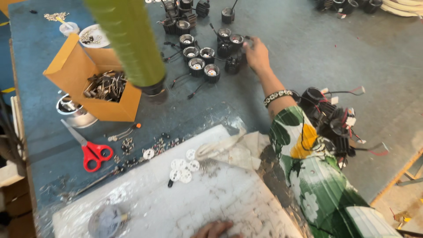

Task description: The person assembles small electronic components on a workbench. They apply a substance to a circular part, insert a white disc, and use a green power tool to secure it. They then attach a black finned housing to the assembly and use the power tool again. Finally, they connect wires to the assembly.

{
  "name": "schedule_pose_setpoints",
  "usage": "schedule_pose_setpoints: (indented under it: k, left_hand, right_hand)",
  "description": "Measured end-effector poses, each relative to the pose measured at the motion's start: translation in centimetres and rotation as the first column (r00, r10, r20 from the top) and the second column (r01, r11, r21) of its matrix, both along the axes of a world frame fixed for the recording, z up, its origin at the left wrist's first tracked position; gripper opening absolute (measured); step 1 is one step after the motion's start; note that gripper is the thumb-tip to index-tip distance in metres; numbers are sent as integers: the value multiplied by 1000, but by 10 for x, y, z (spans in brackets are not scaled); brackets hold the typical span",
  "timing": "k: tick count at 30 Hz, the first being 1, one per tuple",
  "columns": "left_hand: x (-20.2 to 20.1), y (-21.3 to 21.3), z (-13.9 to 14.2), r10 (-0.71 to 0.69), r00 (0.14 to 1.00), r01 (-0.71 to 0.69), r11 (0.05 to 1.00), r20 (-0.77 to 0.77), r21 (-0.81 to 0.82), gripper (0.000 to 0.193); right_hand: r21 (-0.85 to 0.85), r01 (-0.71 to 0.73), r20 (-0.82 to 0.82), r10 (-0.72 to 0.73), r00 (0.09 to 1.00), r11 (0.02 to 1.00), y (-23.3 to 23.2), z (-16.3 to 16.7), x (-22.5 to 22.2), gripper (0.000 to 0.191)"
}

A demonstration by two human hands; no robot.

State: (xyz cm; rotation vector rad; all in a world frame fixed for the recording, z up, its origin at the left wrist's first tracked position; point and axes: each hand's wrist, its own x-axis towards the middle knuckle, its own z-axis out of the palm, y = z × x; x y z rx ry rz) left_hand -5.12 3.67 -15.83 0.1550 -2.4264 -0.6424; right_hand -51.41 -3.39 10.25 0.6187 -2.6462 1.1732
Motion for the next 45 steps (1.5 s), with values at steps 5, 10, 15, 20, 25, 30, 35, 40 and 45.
schedule_pose_setpoints:
  k: [5, 10, 15, 20, 25, 30, 35, 40, 45]
  left_hand:
    - [0, -1, 19, -59, 994, 55, 997, 92, 48, 17]
    - [-1, -2, 31, -106, 964, 78, 990, 244, 121, 14]
    - [-1, 2, 34, -31, 988, 24, 998, 150, 53, 13]
    - [-4, 3, 31, 6, 998, -9, 999, 62, 52, 10]
    - [-6, -3, 30, -67, 991, 63, 997, 115, 34, 9]
    - [-4, -3, 39, -67, 995, 65, 998, 73, 23, 14]
    - [3, -22, 61, -212, 943, 232, 971, 257, -52, 43]
    - [13, -33, 106, -416, 834, 375, 909, 362, 179, 68]
    - [17, -25, 140, -388, 832, 341, 922, 397, 186, 63]
  right_hand:
    - [580, -146, -261, 352, 899, 801, 21, 6, 22, 61]
    - [469, 24, -158, 58, 986, 883, 35, 5, 17, 37]
    - [96, -55, -145, 69, 987, 994, 41, 0, 13, 24]
    - [-36, -37, -115, 33, 993, 999, -5, 1, 33, 30]
    - [-203, -136, 3, 140, 990, 970, -31, 6, 53, 46]
    - [-171, -216, -149, 192, 970, 961, -18, 21, 56, 34]
    - [-395, -329, 155, 415, 897, 858, 30, 38, 80, 31]
    - [-161, -586, -90, 580, 810, 794, 200, 39, 197, 30]
    - [-299, -921, 468, 880, 85, 248, 417, 0, 259, 32]
